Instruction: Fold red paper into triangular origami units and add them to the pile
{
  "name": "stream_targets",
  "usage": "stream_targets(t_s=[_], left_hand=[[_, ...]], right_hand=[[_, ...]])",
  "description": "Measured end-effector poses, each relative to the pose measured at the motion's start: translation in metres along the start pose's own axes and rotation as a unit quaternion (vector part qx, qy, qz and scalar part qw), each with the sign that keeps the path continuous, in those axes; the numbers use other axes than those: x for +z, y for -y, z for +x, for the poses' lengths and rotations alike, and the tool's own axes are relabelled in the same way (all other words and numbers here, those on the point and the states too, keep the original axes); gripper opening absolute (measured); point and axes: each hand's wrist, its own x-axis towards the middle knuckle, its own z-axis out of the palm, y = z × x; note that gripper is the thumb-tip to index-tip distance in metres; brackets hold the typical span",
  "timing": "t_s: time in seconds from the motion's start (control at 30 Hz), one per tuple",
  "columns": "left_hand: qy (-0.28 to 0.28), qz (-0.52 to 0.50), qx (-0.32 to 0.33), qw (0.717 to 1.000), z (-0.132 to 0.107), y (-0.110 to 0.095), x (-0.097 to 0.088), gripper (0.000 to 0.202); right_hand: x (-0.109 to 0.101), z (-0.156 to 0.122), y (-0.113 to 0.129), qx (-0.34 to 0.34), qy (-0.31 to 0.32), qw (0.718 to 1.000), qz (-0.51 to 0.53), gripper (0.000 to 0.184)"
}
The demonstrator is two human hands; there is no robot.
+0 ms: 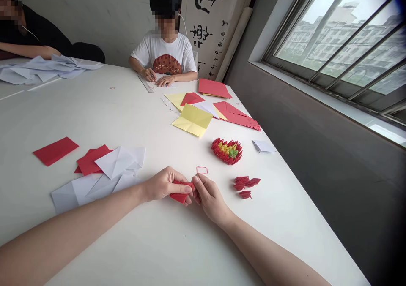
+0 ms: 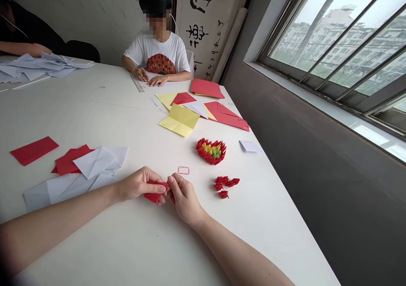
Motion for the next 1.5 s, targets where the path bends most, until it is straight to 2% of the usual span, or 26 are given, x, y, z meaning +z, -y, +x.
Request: stream_targets(t_s=[0.1, 0.17, 0.23, 0.3, 0.33, 0.37, 0.4, 0.43, 0.53, 0.6, 0.67, 0.8, 0.87, 0.93, 1.0, 1.07, 1.27, 1.5], left_hand=[[-0.022, -0.01, 0.0, 1.0, 0.001, -0.001, 0.001, 0.02], [-0.047, 0.006, -0.017, 0.999, 0.001, -0.002, 0.001, 0.023], [-0.069, 0.043, -0.041, 0.996, 0.001, -0.001, -0.001, 0.031], [-0.127, 0.125, -0.033, 0.983, 0.0, 0.0, 0.001, 0.037], [-0.199, 0.191, -0.006, 0.961, -0.002, 0.002, 0.003, 0.036], [-0.267, 0.281, 0.032, 0.921, -0.004, 0.004, 0.008, 0.031], [-0.298, 0.367, 0.068, 0.878, -0.007, 0.007, 0.013, 0.029], [-0.301, 0.446, 0.099, 0.837, -0.01, 0.011, 0.021, 0.033], [-0.243, 0.616, 0.133, 0.737, -0.02, 0.026, 0.044, 0.055], [-0.21, 0.677, 0.119, 0.696, -0.024, 0.036, 0.056, 0.065], [-0.201, 0.707, 0.092, 0.672, -0.026, 0.043, 0.061, 0.072], [-0.189, 0.734, 0.081, 0.647, -0.026, 0.05, 0.06, 0.077], [-0.195, 0.739, 0.083, 0.639, -0.026, 0.051, 0.059, 0.081], [-0.204, 0.74, 0.079, 0.636, -0.025, 0.052, 0.059, 0.082], [-0.206, 0.74, 0.072, 0.636, -0.025, 0.053, 0.06, 0.08], [-0.2, 0.741, 0.069, 0.638, -0.026, 0.055, 0.06, 0.079], [-0.204, 0.742, 0.075, 0.634, -0.026, 0.056, 0.058, 0.08], [-0.214, 0.755, 0.081, 0.615, -0.025, 0.056, 0.059, 0.091]], right_hand=[[0.0, 0.002, -0.002, 0.001, -0.022, 1.0, 0.003, 0.039], [-0.002, 0.002, -0.001, -0.004, -0.059, 0.998, -0.036, 0.039], [-0.006, 0.002, -0.001, -0.017, -0.105, 0.99, -0.095, 0.039], [-0.011, 0.003, -0.001, -0.035, -0.131, 0.978, -0.16, 0.037], [-0.014, 0.003, -0.002, -0.044, -0.133, 0.971, -0.195, 0.036], [-0.016, 0.003, -0.002, -0.052, -0.13, 0.962, -0.234, 0.035], [-0.018, 0.004, -0.003, -0.06, -0.126, 0.951, -0.278, 0.034], [-0.019, 0.004, -0.004, -0.067, -0.122, 0.936, -0.324, 0.033], [-0.018, 0.004, -0.006, -0.085, -0.115, 0.883, -0.447, 0.029], [-0.017, 0.004, -0.005, -0.087, -0.106, 0.86, -0.492, 0.029], [-0.017, 0.005, -0.005, -0.081, -0.097, 0.849, -0.514, 0.029], [-0.014, -0.002, -0.001, -0.102, -0.114, 0.835, -0.529, 0.02], [-0.006, -0.013, 0.002, -0.162, -0.11, 0.802, -0.565, 0.024], [0.005, -0.027, 0.004, -0.191, -0.06, 0.758, -0.621, 0.042], [0.017, -0.04, 0.004, -0.179, -0.033, 0.73, -0.659, 0.056], [0.024, -0.048, 0.002, -0.166, -0.036, 0.718, -0.675, 0.058], [0.019, -0.05, -0.008, -0.158, -0.042, 0.696, -0.699, 0.072], [0.017, -0.047, -0.019, -0.09, -0.082, 0.641, -0.758, 0.066]])
